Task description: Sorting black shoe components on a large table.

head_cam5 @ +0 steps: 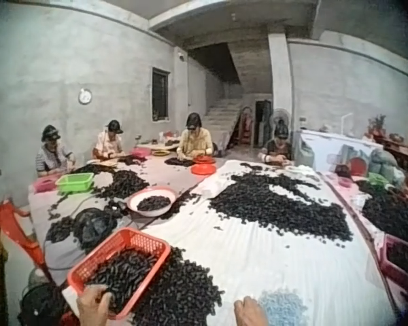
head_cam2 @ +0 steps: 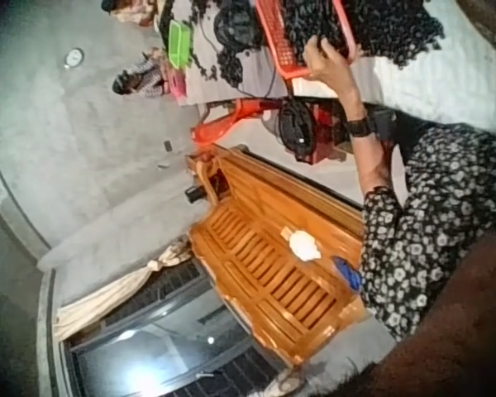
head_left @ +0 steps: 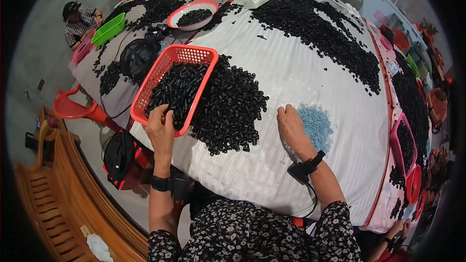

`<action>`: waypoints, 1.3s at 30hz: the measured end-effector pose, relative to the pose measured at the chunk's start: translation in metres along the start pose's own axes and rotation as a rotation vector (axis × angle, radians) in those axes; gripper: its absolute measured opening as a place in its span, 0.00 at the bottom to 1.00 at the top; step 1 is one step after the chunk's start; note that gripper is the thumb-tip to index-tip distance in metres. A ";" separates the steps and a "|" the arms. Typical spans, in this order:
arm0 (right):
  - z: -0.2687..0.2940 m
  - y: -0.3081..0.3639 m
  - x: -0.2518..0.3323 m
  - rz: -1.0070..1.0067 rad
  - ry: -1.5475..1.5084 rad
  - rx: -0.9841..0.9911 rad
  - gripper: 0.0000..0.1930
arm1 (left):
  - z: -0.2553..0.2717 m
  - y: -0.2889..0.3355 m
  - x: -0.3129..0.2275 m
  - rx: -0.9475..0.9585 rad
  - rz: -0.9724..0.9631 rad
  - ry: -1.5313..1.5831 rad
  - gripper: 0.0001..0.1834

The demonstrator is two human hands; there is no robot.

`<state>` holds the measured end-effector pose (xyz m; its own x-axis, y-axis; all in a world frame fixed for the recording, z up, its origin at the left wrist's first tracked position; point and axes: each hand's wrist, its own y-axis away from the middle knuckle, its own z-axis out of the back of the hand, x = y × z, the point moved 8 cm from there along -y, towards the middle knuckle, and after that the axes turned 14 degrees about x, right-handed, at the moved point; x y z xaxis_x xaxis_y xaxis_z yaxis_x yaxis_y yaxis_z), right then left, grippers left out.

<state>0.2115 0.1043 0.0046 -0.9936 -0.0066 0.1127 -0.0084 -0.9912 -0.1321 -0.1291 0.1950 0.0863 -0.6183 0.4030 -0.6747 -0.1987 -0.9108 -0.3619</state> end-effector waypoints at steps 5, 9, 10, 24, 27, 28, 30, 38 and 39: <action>0.003 0.004 -0.005 0.001 -0.064 -0.006 0.07 | -0.005 0.009 -0.010 -0.131 -0.202 -0.256 0.12; 0.027 0.018 -0.003 -0.024 -0.312 -0.102 0.08 | -0.034 0.044 -0.062 0.024 -0.389 -0.135 0.11; 0.035 0.023 -0.001 -0.001 -0.403 -0.145 0.08 | -0.054 0.055 -0.074 0.144 -0.457 -0.062 0.11; -0.001 0.069 0.066 -0.053 -1.222 0.130 0.04 | -0.169 0.102 -0.101 0.573 -0.569 -0.283 0.13; 0.005 0.069 0.066 -0.051 -1.167 0.087 0.04 | -0.165 0.103 -0.100 0.573 -0.575 -0.273 0.12; 0.008 0.069 0.066 -0.043 -1.170 0.061 0.04 | -0.162 0.102 -0.097 0.538 -0.560 -0.222 0.11; 0.008 0.069 0.066 -0.036 -1.173 0.031 0.04 | -0.157 0.101 -0.094 0.504 -0.548 -0.170 0.10; -0.002 0.066 0.075 -0.116 -1.659 0.235 0.04 | -0.130 0.098 -0.063 0.739 0.157 0.940 0.05; 0.005 0.063 0.077 -0.112 -1.659 0.236 0.04 | -0.127 0.099 -0.064 0.739 0.163 0.975 0.05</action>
<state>0.1350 0.0404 0.0098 0.1974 0.0901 0.9762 0.1025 -0.9922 0.0708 -0.0123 0.0906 0.0124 0.0866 -0.1101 -0.9901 -0.7503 -0.6610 0.0079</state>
